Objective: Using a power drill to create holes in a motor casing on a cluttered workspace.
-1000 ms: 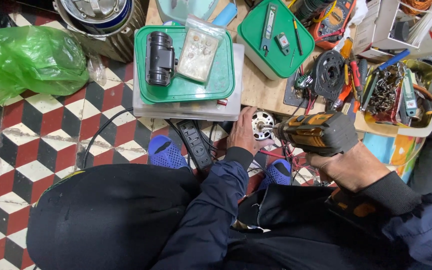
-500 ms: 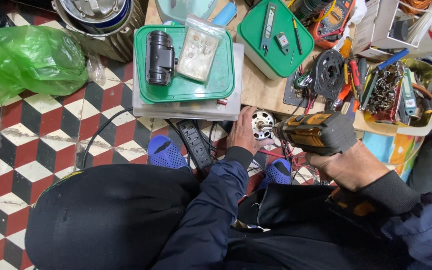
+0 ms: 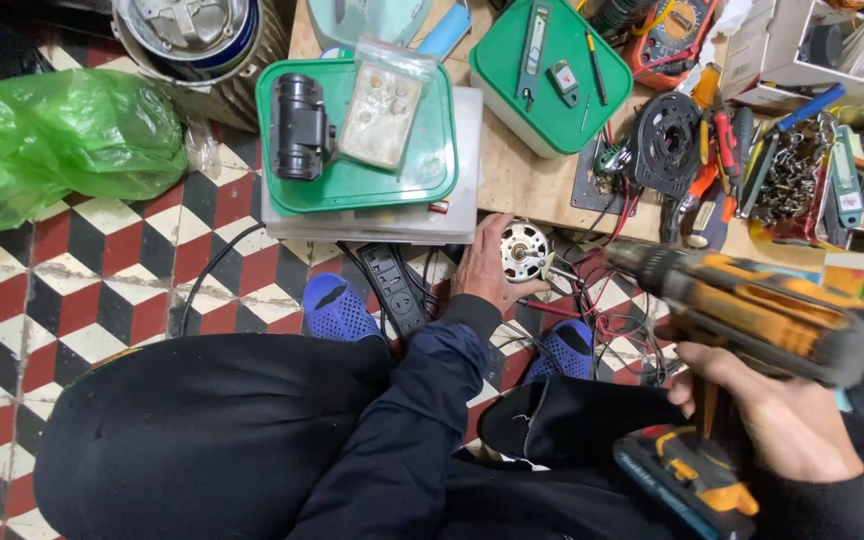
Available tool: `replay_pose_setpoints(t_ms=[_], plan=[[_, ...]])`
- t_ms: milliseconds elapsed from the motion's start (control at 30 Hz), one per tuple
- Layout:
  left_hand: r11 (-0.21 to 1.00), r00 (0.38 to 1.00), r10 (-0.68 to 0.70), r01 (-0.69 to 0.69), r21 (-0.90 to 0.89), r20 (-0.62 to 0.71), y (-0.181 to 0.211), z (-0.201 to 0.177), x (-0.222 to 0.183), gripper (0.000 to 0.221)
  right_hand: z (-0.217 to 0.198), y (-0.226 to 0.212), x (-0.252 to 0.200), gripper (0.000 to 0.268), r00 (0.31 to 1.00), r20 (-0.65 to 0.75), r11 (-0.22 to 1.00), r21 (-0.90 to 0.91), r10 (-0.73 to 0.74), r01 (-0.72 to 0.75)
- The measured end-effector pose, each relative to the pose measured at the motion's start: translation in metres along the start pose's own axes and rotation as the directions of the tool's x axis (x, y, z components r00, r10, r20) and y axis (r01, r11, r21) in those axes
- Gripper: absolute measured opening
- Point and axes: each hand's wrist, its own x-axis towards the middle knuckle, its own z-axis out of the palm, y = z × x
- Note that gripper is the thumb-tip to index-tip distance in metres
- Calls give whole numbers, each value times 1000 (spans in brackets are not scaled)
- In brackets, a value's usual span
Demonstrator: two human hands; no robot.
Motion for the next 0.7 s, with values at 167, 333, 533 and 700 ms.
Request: replay_pose_setpoints(t_ms=[167,333,533,700], plan=[[999,999,52,-52,-3,2,5,-5,-1,120,-9,77,18,45,993,-30,873,475,-110,112],[999,999,53,-53,7,6,5,-3,-1,118,-10,100,21,38,999,-2,867,497,-53,47],[998,999,47,-48,50,6,12,-5,-1,120,-8,91,17,38,999,40,833,553,-36,8],[997,999,-3,0,83,38,17,-8,1,119,-10,86,18,42,999,37,838,545,-15,-7]])
